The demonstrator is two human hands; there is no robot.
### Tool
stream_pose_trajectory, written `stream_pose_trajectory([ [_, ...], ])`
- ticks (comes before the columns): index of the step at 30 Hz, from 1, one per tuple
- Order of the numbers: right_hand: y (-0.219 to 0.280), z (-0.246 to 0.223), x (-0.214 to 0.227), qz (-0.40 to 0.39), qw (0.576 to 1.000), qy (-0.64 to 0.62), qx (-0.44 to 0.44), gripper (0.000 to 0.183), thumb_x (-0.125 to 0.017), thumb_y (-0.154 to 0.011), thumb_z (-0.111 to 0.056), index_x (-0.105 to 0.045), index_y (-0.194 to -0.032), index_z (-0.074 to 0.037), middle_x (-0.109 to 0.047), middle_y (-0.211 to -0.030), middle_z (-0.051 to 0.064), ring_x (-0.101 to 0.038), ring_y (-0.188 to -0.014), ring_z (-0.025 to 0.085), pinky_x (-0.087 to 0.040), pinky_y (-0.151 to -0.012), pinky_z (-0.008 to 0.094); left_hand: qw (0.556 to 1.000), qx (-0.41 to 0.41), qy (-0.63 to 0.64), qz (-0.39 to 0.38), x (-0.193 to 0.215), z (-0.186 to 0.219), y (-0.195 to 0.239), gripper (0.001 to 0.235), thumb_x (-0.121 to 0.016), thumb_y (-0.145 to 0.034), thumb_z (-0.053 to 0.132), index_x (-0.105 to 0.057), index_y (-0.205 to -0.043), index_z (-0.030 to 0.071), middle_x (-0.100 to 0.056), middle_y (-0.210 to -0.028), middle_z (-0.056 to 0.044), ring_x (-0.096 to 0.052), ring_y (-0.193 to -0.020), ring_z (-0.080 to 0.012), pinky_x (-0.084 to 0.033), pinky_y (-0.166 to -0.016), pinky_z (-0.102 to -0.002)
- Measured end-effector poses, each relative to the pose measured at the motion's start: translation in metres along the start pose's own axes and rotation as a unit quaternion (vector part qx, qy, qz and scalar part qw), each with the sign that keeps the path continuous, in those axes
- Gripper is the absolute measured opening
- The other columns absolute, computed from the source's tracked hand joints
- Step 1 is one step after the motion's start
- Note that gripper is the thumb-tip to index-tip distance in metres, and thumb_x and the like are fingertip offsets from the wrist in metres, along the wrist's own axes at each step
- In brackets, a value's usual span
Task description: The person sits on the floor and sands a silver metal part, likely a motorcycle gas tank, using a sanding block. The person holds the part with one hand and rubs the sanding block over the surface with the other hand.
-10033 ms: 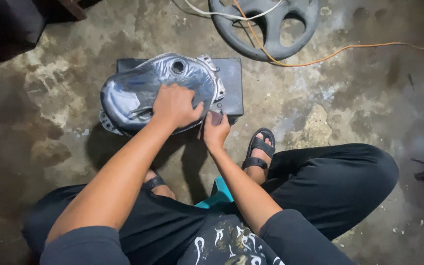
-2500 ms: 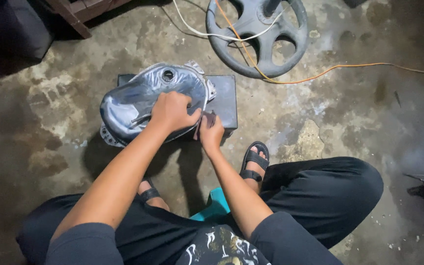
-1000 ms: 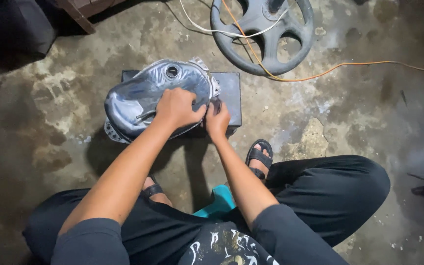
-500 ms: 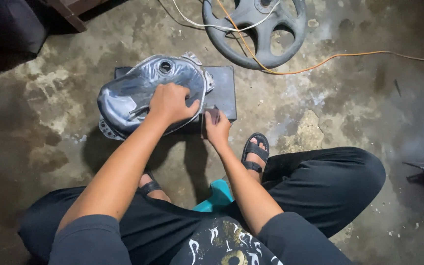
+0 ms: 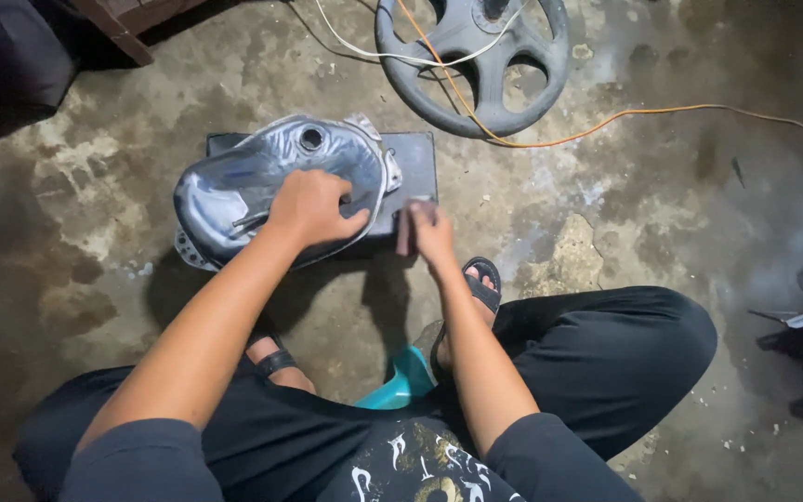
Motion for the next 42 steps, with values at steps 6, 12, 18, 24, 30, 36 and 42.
stream_pose_trajectory([
  [6, -0.043, 0.041, 0.03, 0.057, 0.998, 0.013, -0.022, 0.063, -0.075, -0.088, -0.043, -0.062, -0.135, -0.003, -0.064, -0.134, 0.025, -0.055, -0.134, 0.036, -0.042, -0.112, 0.049, 0.996, -0.046, 0.037, -0.059, 0.009, 0.0, 0.01, 0.045, -0.067, -0.082, 0.054, -0.06, -0.06, 0.016, -0.056, -0.049, 0.0, -0.059, -0.051, -0.0218, -0.051, -0.059, -0.035],
  [12, -0.024, 0.014, 0.031, 0.024, 0.999, 0.031, -0.02, 0.064, -0.075, -0.09, -0.044, -0.061, -0.136, -0.002, -0.065, -0.13, 0.028, -0.059, -0.128, 0.039, -0.052, -0.101, 0.051, 0.992, -0.097, 0.043, -0.069, 0.007, -0.022, 0.016, 0.043, -0.068, -0.078, 0.056, -0.06, -0.058, 0.019, -0.061, -0.054, 0.002, -0.061, -0.056, -0.0219, -0.05, -0.06, -0.034],
  [18, -0.079, -0.037, 0.049, -0.022, 0.993, 0.111, 0.028, 0.058, -0.062, -0.094, -0.047, -0.065, -0.131, -0.003, -0.066, -0.129, 0.025, -0.057, -0.13, 0.04, -0.044, -0.11, 0.053, 0.989, -0.141, 0.0, -0.045, 0.009, -0.042, 0.023, 0.045, -0.068, -0.077, 0.061, -0.062, -0.061, 0.019, -0.065, -0.059, -0.001, -0.068, -0.065, -0.0257, -0.054, -0.063, -0.037],
  [24, -0.042, -0.121, 0.081, -0.158, 0.899, 0.379, 0.152, 0.056, -0.057, -0.087, -0.051, -0.038, -0.128, -0.019, -0.068, -0.117, 0.023, -0.063, -0.119, 0.045, -0.045, -0.102, 0.053, 0.99, -0.13, -0.062, -0.017, -0.002, -0.065, 0.026, 0.05, -0.061, -0.079, 0.068, -0.057, -0.057, 0.023, -0.063, -0.057, 0.003, -0.066, -0.062, -0.0226, -0.053, -0.064, -0.035],
  [30, -0.041, -0.09, 0.048, -0.161, 0.95, 0.198, 0.178, 0.076, -0.073, -0.087, -0.027, -0.03, -0.144, 0.0, -0.044, -0.146, 0.04, -0.04, -0.141, 0.053, -0.031, -0.118, 0.06, 0.986, -0.115, -0.117, 0.04, -0.002, -0.062, 0.027, 0.054, -0.055, -0.083, 0.069, -0.054, -0.057, 0.021, -0.061, -0.056, 0.001, -0.066, -0.062, -0.0239, -0.053, -0.065, -0.036],
  [36, -0.055, 0.01, -0.015, -0.15, 0.935, 0.149, 0.285, 0.023, -0.076, -0.091, -0.026, -0.069, -0.112, -0.024, -0.063, -0.106, 0.017, -0.069, -0.105, 0.041, -0.058, -0.091, 0.043, 0.982, -0.082, -0.149, 0.085, 0.001, -0.061, 0.027, 0.054, -0.053, -0.084, 0.073, -0.056, -0.06, 0.025, -0.063, -0.06, 0.003, -0.067, -0.066, -0.0193, -0.053, -0.066, -0.033],
  [42, 0.015, 0.025, -0.04, 0.072, 0.774, 0.38, 0.502, 0.048, -0.063, -0.096, -0.018, -0.06, -0.14, 0.0, -0.053, -0.15, 0.025, -0.048, -0.141, 0.038, -0.046, -0.104, 0.053, 0.987, -0.062, -0.13, 0.069, 0.0, -0.063, 0.026, 0.053, -0.054, -0.082, 0.071, -0.057, -0.059, 0.023, -0.063, -0.059, 0.001, -0.068, -0.067, -0.0233, -0.053, -0.065, -0.037],
])
Point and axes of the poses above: each hand's wrist, its own y-axis away from the middle knuckle, its own x-axis out of the back of the hand, z = x × y, the point moved 2 cm from there along -y, towards the middle knuckle
